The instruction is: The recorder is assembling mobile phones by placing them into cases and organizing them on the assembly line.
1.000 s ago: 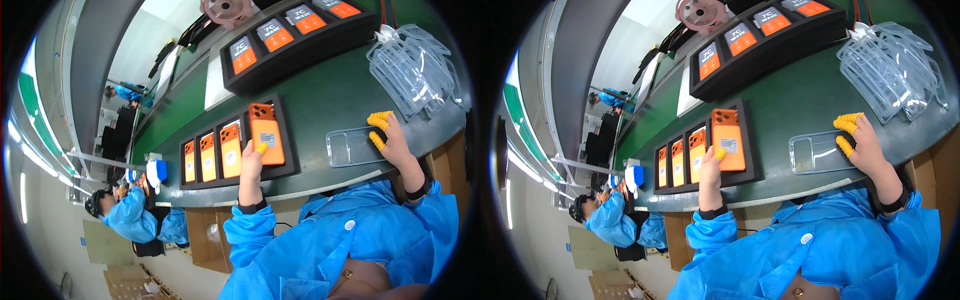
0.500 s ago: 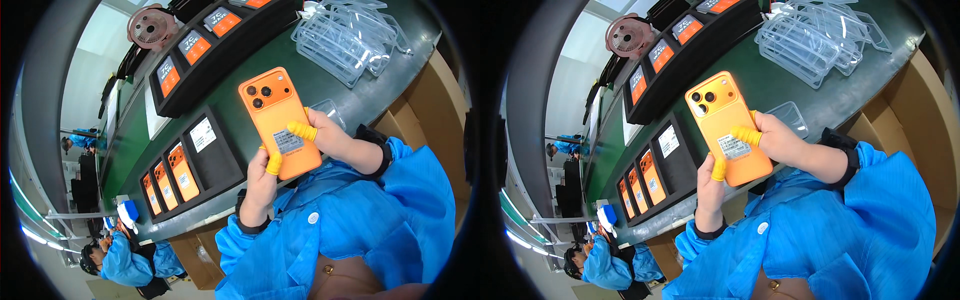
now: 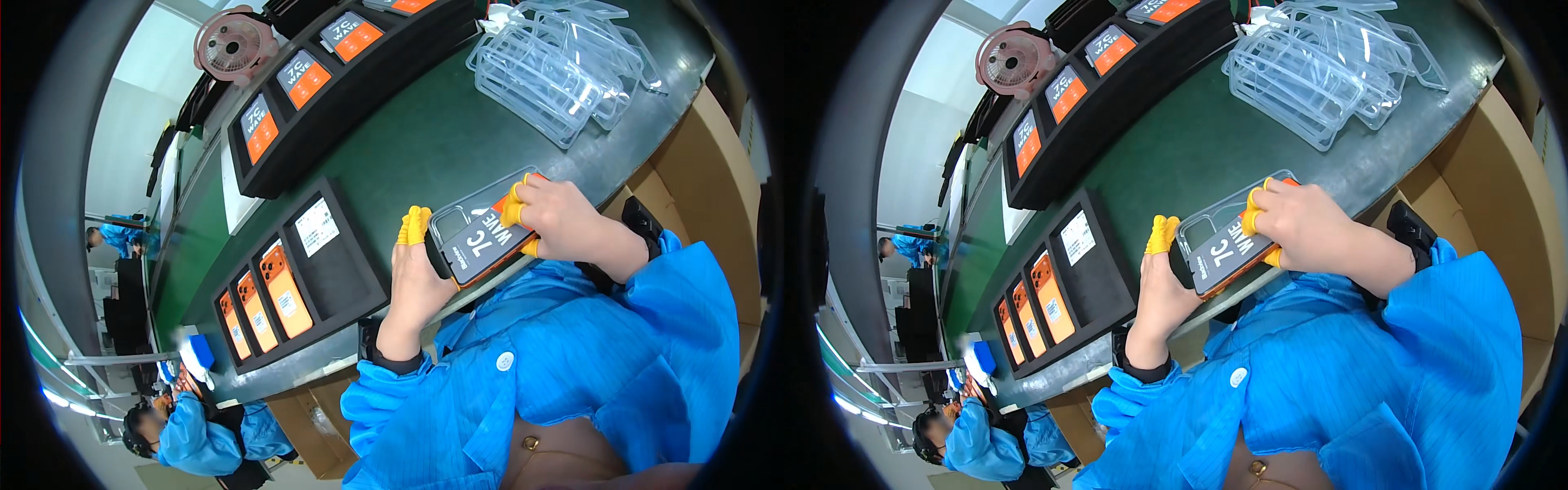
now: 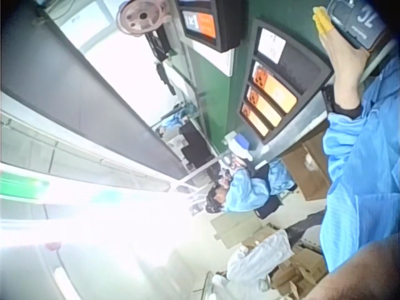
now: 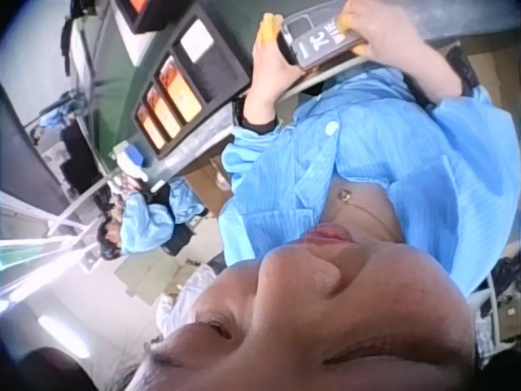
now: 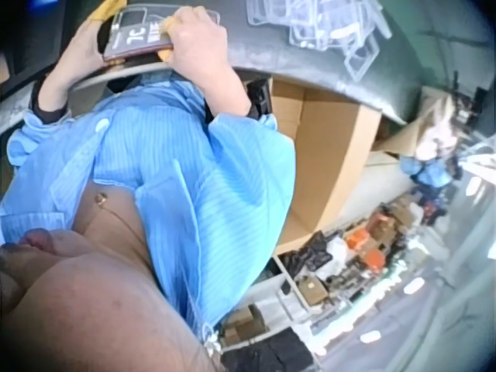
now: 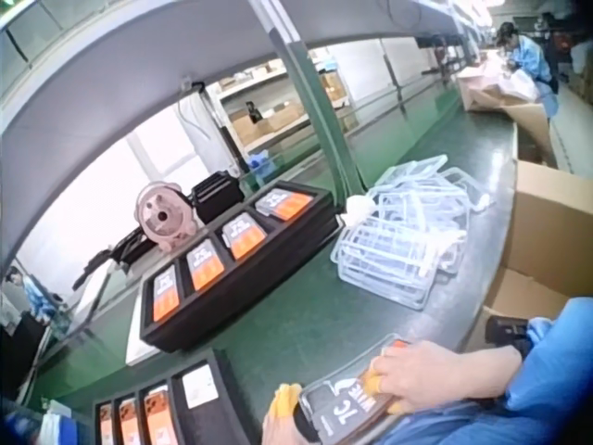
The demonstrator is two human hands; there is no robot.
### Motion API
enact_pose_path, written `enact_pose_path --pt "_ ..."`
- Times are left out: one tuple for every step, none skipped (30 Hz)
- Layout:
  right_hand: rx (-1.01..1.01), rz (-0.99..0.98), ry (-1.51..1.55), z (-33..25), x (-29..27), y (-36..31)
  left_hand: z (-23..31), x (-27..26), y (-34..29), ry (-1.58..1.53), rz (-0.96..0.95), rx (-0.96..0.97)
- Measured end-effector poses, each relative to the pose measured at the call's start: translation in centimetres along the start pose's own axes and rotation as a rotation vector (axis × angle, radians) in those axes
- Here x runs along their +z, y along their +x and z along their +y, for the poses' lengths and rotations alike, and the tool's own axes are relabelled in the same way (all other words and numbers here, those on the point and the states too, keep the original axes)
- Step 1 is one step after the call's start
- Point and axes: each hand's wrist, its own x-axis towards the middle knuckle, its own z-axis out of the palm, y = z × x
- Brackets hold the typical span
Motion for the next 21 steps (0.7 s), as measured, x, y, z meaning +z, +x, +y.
enact_pose_path --pt "0.162 -0.192 0.044 0.0 -0.1 0.3 0.3 -0.3 0.1 -0.031 -0.032 -0.06" --pt "0.162 -0.192 0.044 0.5 0.4 0.5 0.5 -0.5 0.1 -0.062 -0.064 -0.12" --pt "0.146 -0.115 0.015 1.5 1.2 0.9 0.5 -0.4 0.1 -0.06 -0.063 -0.115" --pt "0.13 -0.037 -0.013 2.0 1.6 1.2 0.5 -0.3 -0.1 -0.093 0.007 -0.105" --pt "0.162 -0.122 0.032 2.2 1.6 1.3 0.5 -0.3 -0.3 -0.126 0.077 -0.095" --pt "0.155 -0.121 0.034 2.2 1.5 1.6 0.6 -0.4 -0.5 -0.122 0.082 -0.098" --pt "0.158 -0.205 0.102 2.2 1.4 1.8 0.7 -0.6 -0.7 -0.254 0.158 -0.09" --pt "0.158 -0.29 0.17 2.1 1.3 2.0 0.8 -0.9 -0.9 -0.384 0.236 -0.081" --pt "0.087 -0.271 0.18 2.1 1.1 2.6 0.9 -1.3 -1.2 -0.32 0.264 -0.045" --pt "0.055 -0.267 0.191 2.1 0.9 2.9 0.9 -1.2 -1.4 -0.33 0.32 -0.034" --pt "0.031 -0.248 0.261 2.3 0.8 3.0 0.9 -1.1 -1.7 -0.358 0.351 -0.006" --pt "0.001 -0.229 0.332 2.3 0.9 3.0 1.0 -1.2 -2.0 -0.381 0.386 0.023" --pt "-0.032 -0.181 0.378 2.4 1.5 2.9 1.4 -1.4 -2.3 -0.387 0.419 0.035" --pt "-0.023 -0.128 0.392 2.3 1.4 2.5 1.7 -1.3 -2.2 -0.348 0.433 0.083" --pt "-0.005 -0.098 0.432 2.4 1.5 2.1 2.2 -1.9 -2.2 -0.256 0.385 0.139" --pt "0.032 -0.083 0.434 1.8 1.2 1.9 2.5 -2.3 -2.1 -0.216 0.41 0.184" --pt "0.022 -0.04 0.441 1.5 1.3 1.8 2.4 -2.5 -2.3 -0.181 0.429 0.221" --pt "0.044 0.025 0.412 0.9 1.4 1.6 2.4 -2.7 -2.3 -0.159 0.436 0.271" --pt "0.062 0.086 0.363 0.4 1.8 1.5 2.3 -2.4 -2.1 -0.215 0.42 0.257" --pt "0.086 0.148 0.311 0.0 2.0 1.7 2.1 -2.5 -2.0 -0.275 0.403 0.247" --pt "0.084 0.152 0.31 -0.1 2.1 1.7 1.5 -2.5 -1.9 -0.365 0.327 0.218"
